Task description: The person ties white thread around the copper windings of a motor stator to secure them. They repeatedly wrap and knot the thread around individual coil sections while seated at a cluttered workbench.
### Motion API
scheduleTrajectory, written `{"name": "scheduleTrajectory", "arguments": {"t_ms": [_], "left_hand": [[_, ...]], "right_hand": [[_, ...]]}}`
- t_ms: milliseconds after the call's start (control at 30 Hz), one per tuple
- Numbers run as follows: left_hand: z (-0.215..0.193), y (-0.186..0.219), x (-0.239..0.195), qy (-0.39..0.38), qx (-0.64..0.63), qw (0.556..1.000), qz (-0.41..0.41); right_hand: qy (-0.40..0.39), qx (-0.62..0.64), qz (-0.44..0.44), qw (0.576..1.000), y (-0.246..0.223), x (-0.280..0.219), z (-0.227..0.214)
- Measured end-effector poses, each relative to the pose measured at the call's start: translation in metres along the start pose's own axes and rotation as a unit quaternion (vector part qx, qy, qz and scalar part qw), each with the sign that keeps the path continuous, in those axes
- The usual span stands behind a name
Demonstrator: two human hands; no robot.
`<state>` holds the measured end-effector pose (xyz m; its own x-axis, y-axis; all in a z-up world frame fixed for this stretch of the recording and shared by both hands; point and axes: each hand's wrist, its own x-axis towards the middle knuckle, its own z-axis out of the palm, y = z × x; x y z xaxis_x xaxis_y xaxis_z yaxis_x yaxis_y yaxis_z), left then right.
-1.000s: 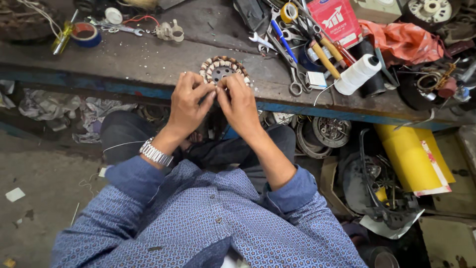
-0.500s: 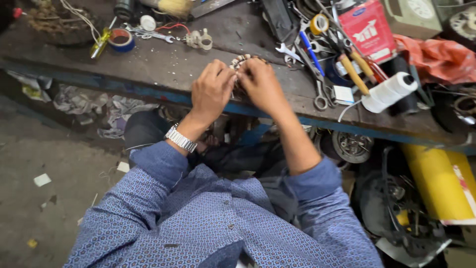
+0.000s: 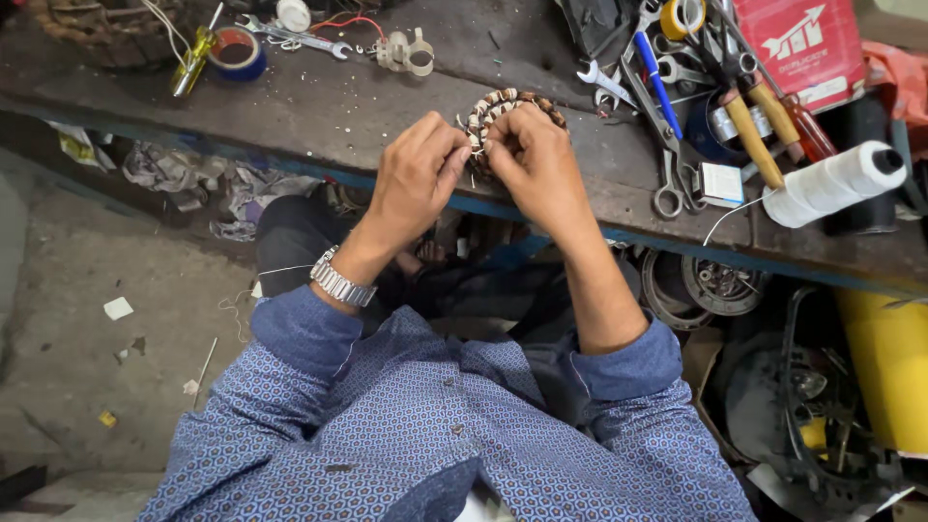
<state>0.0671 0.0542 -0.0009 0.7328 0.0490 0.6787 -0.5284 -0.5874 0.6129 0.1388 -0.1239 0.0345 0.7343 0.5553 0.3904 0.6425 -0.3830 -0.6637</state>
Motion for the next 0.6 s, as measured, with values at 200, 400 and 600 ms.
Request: {"name": "scheduleTrajectory", "arguments": {"t_ms": [200,400,600], "left_hand": [[0.004,-0.001,-0.003,0.011,0.026,0.999,0.029],[0.002,-0.003,-0.005,-0.009,0.0,1.0,0.02],[-0.005,-0.003,-0.005,-0.025,-0.085,0.994,-0.057]], "right_hand": [[0.053,-0.056,-0.042,0.996,0.001,-0.002,0.009],[0.065,-0.047,-0.028,0.996,-0.005,-0.004,0.01],[0.014,0.016,-0.045,0.999,-0.004,-0.001,0.0]]}}
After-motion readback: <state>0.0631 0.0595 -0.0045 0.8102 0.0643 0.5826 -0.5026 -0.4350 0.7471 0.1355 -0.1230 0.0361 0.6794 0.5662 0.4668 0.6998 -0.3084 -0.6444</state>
